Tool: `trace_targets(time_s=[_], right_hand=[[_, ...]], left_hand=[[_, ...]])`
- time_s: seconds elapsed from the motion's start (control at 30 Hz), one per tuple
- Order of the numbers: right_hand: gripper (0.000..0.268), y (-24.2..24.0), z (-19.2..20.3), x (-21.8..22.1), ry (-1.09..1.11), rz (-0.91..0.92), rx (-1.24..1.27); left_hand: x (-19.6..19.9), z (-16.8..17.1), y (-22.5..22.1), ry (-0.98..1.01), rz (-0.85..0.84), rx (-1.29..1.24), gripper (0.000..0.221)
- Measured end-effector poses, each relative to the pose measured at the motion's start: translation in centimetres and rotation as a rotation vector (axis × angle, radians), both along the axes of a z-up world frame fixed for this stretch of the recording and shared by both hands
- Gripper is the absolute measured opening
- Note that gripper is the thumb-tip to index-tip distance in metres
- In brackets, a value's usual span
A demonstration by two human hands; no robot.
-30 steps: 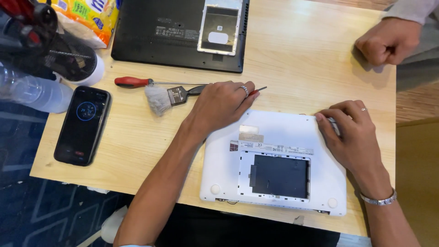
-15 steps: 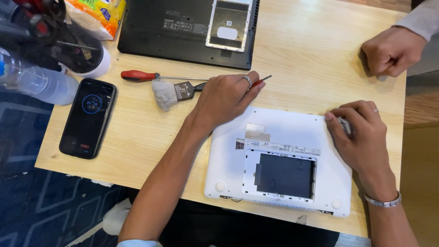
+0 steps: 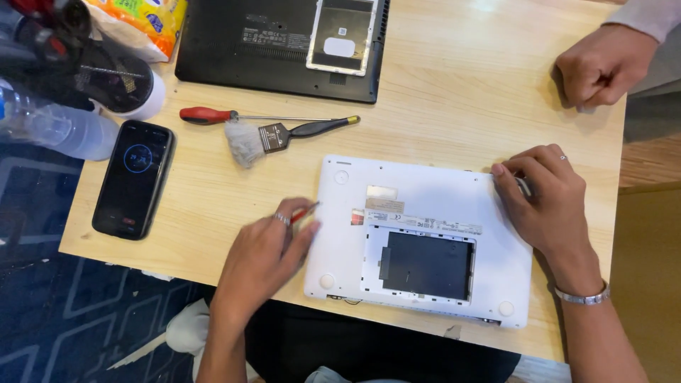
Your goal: The person removes a hard drive and the back cover from a laptop, then uses a brush and a screwdriver to clean and disconnect internal components.
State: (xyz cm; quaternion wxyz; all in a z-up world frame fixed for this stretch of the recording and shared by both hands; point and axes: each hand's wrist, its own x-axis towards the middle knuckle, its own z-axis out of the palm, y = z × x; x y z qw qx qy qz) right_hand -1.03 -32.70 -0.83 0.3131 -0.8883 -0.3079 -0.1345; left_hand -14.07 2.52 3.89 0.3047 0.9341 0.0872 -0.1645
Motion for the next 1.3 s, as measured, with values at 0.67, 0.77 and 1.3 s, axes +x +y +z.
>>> trace_targets(time_s=[0.67, 0.77, 1.3], right_hand=[[0.026, -1.9, -2.5, -0.1, -0.025, -0.026, 0.047], [0.026, -1.3, -1.8, -0.4, -0.015, -0.038, 0.085], [0.026, 0.3, 0.0, -0.8, 0.337, -0.198, 0.476]], left_hand=[[-9.7, -5.5, 0.0, -0.61, -0.053, -0.141, 0.056], [-9.6, -5.7, -0.1, -0.636, -0.069, -0.131, 0.054], [-10.9, -6.3, -1.4, -0.522, 0.079, -0.203, 0.057]])
